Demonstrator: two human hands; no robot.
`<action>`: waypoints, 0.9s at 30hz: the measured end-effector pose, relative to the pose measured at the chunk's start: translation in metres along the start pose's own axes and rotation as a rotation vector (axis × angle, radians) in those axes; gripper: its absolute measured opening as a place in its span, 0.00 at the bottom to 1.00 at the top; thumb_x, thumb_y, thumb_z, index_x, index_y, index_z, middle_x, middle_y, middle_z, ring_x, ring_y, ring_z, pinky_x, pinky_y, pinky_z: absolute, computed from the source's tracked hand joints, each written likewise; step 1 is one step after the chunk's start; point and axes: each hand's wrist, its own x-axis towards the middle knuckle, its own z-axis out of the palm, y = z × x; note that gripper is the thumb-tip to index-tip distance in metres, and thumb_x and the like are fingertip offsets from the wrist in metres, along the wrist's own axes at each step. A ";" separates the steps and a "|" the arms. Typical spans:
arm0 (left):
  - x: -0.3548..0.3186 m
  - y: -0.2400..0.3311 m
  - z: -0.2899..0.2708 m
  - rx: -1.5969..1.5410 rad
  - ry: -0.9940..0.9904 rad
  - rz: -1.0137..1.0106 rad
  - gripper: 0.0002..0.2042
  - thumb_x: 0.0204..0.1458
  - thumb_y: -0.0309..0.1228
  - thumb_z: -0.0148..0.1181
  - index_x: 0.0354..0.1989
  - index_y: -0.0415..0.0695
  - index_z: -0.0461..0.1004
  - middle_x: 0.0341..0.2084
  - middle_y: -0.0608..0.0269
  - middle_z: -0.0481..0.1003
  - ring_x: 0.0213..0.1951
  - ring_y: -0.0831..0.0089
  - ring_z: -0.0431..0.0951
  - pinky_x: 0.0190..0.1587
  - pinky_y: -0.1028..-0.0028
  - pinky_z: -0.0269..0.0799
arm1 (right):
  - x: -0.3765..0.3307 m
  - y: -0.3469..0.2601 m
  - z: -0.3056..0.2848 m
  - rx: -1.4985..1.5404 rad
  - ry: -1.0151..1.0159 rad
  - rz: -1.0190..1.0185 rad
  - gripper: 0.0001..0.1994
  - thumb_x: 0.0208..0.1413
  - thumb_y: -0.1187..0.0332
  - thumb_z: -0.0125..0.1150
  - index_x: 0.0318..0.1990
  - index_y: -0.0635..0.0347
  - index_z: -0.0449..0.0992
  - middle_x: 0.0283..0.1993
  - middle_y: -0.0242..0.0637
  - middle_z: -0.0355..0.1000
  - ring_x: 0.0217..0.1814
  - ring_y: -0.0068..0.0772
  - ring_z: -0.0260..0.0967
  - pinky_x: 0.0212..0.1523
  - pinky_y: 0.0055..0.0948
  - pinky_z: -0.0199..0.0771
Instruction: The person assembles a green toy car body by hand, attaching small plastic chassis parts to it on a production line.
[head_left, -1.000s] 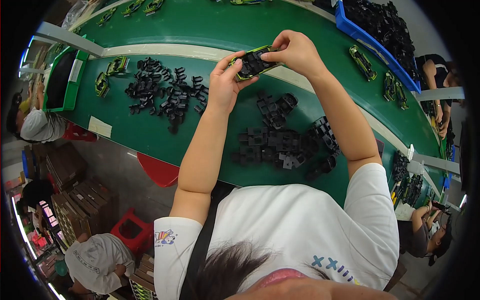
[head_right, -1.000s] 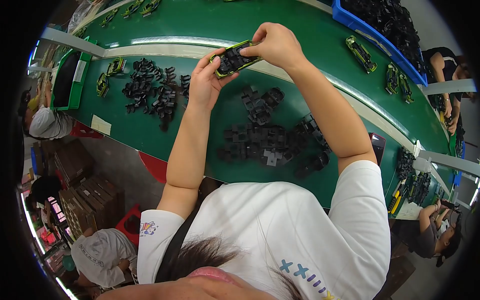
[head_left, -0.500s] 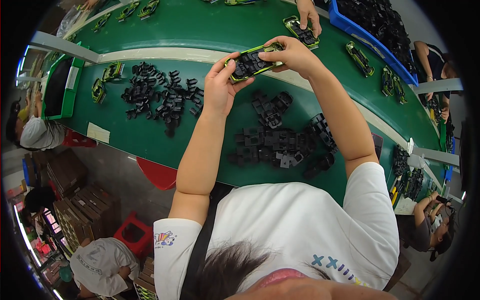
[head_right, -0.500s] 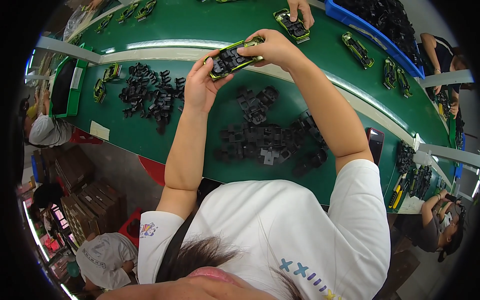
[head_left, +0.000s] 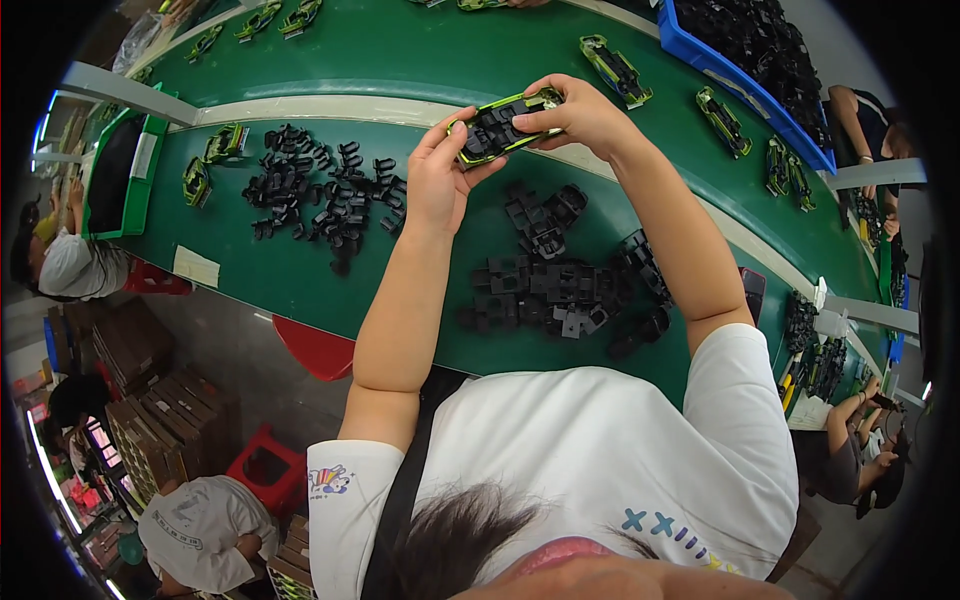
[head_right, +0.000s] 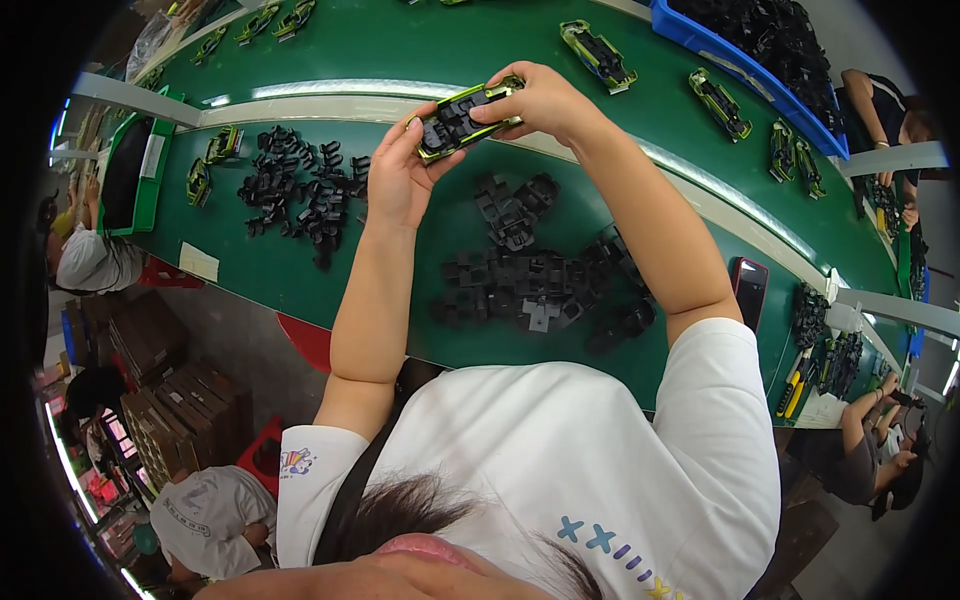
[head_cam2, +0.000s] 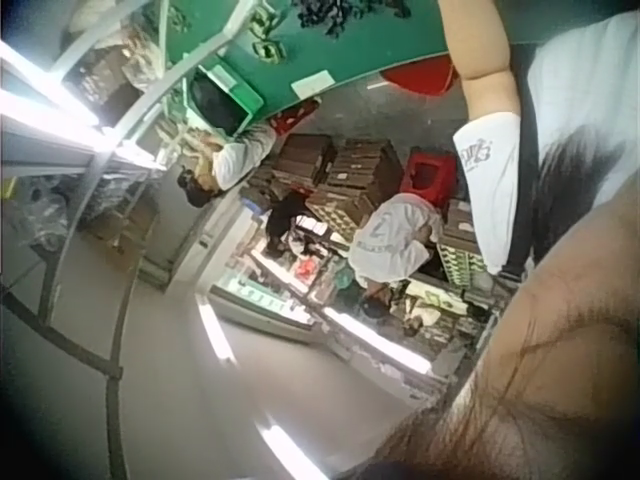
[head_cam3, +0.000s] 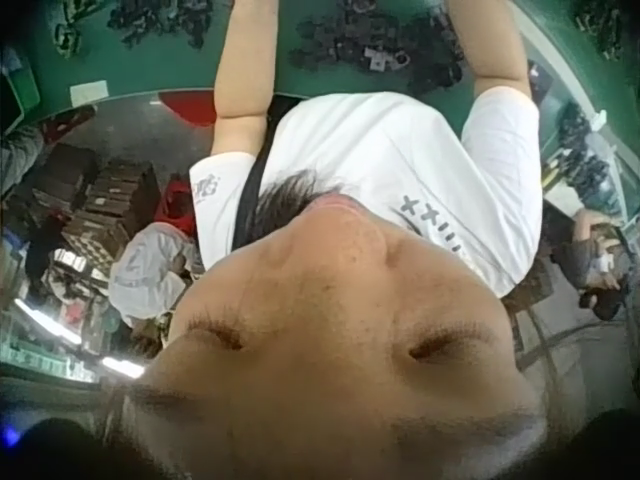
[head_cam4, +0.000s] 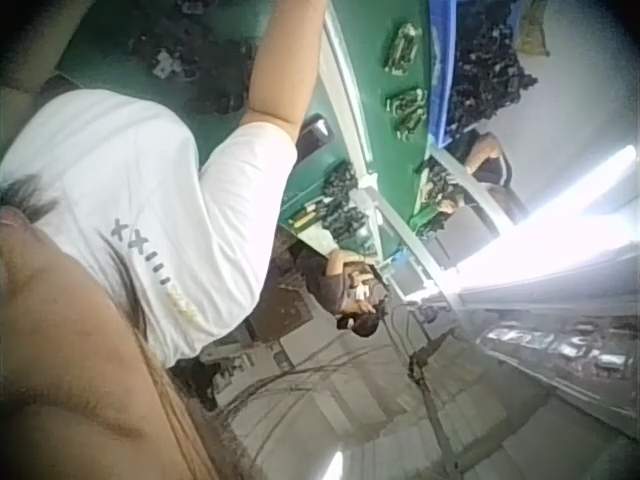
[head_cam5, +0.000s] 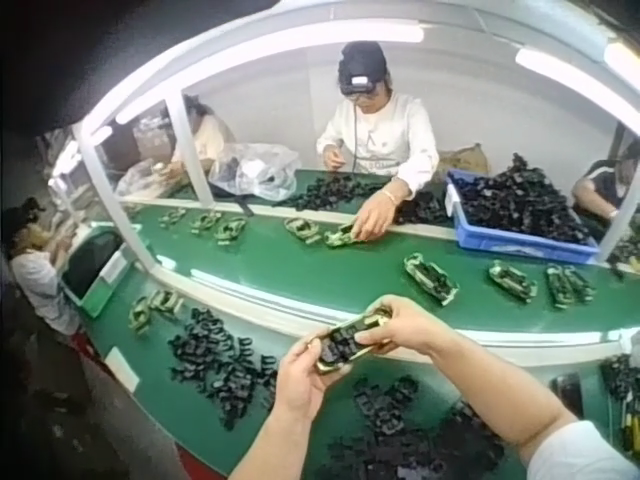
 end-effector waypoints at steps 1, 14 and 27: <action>0.000 -0.001 0.000 0.000 0.000 -0.011 0.14 0.59 0.29 0.44 0.50 0.35 0.68 0.42 0.53 0.72 0.39 0.67 0.78 0.36 0.70 0.82 | -0.001 0.001 -0.001 -0.005 -0.002 -0.016 0.26 0.42 0.68 0.71 0.48 0.66 0.65 0.37 0.45 0.72 0.31 0.32 0.76 0.34 0.26 0.79; 0.001 -0.007 0.003 -0.060 -0.034 -0.003 0.15 0.61 0.31 0.41 0.52 0.37 0.63 0.45 0.49 0.70 0.43 0.60 0.76 0.42 0.67 0.79 | -0.029 0.015 -0.013 -0.354 0.475 -0.386 0.29 0.47 0.50 0.65 0.48 0.65 0.68 0.37 0.39 0.73 0.36 0.32 0.71 0.39 0.30 0.71; 0.001 -0.019 0.005 -0.091 -0.063 -0.006 0.15 0.60 0.30 0.44 0.53 0.36 0.61 0.45 0.50 0.69 0.44 0.63 0.75 0.45 0.66 0.78 | -0.047 0.012 -0.022 -0.688 0.464 -0.557 0.20 0.45 0.55 0.68 0.35 0.64 0.74 0.28 0.37 0.74 0.32 0.26 0.71 0.33 0.25 0.71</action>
